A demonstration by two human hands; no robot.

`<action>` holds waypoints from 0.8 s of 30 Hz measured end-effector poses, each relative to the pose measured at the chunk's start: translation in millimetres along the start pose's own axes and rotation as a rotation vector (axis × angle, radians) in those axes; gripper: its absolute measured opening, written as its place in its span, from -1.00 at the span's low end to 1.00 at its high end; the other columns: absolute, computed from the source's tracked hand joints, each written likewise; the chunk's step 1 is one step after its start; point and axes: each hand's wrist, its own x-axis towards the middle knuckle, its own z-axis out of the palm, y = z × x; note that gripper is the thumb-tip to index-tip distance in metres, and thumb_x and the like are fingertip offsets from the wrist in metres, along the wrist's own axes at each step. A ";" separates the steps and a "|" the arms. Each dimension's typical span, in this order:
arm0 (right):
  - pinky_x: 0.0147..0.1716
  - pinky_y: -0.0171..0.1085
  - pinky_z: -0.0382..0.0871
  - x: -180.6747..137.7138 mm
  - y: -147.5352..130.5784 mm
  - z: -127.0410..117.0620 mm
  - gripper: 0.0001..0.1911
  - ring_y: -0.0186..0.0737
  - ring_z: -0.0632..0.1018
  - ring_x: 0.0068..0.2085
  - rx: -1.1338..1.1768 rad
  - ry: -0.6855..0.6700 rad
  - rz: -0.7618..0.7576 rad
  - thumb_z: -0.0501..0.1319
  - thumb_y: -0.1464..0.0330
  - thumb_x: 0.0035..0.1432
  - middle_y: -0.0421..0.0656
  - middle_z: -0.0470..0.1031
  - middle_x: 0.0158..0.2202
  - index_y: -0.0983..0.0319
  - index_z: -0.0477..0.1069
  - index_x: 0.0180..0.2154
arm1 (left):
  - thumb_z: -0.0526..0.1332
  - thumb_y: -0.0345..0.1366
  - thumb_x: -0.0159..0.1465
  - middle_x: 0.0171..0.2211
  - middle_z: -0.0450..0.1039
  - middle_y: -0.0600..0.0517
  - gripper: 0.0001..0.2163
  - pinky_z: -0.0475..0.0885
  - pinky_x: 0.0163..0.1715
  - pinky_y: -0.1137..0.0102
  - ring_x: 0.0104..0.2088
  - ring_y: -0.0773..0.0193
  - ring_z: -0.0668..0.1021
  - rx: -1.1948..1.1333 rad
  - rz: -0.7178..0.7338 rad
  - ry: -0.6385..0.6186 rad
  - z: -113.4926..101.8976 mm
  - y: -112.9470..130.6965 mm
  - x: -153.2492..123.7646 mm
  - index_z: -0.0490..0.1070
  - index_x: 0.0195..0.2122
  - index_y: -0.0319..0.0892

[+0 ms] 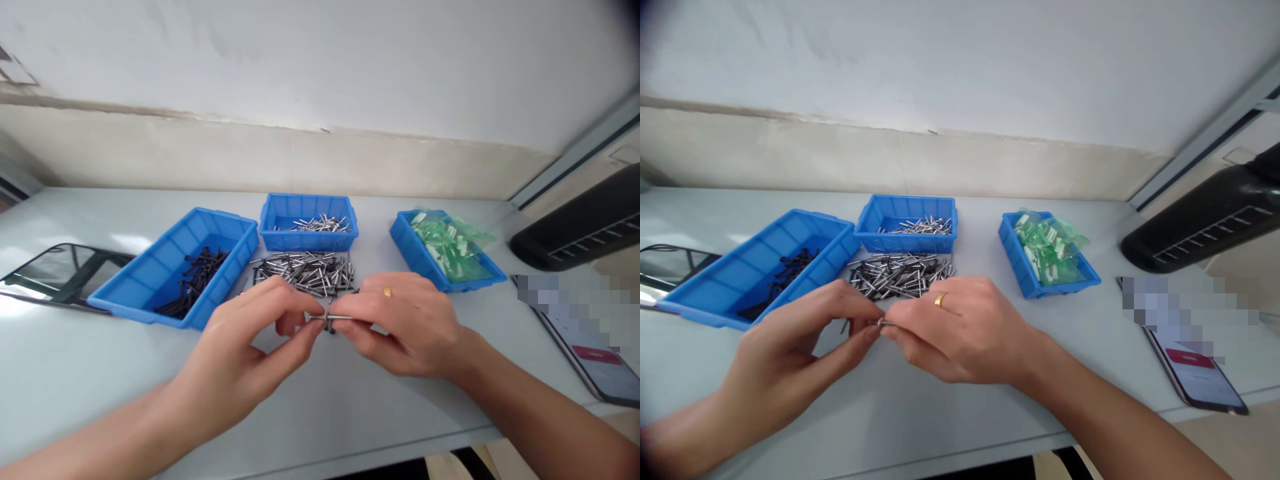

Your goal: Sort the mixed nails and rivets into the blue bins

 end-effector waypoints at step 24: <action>-0.27 -0.43 0.43 2.4 -5.3 -0.6 -0.84 -0.44 0.55 -0.29 0.388 -0.045 0.151 0.13 0.48 0.26 -0.23 0.59 -0.26 0.22 0.39 -0.13 | 0.15 -0.42 0.31 -0.38 0.50 0.14 -0.86 0.44 -0.38 0.60 -0.37 0.44 0.53 -0.087 -0.019 -0.046 0.0 0.9 5.2 0.48 -0.31 -0.11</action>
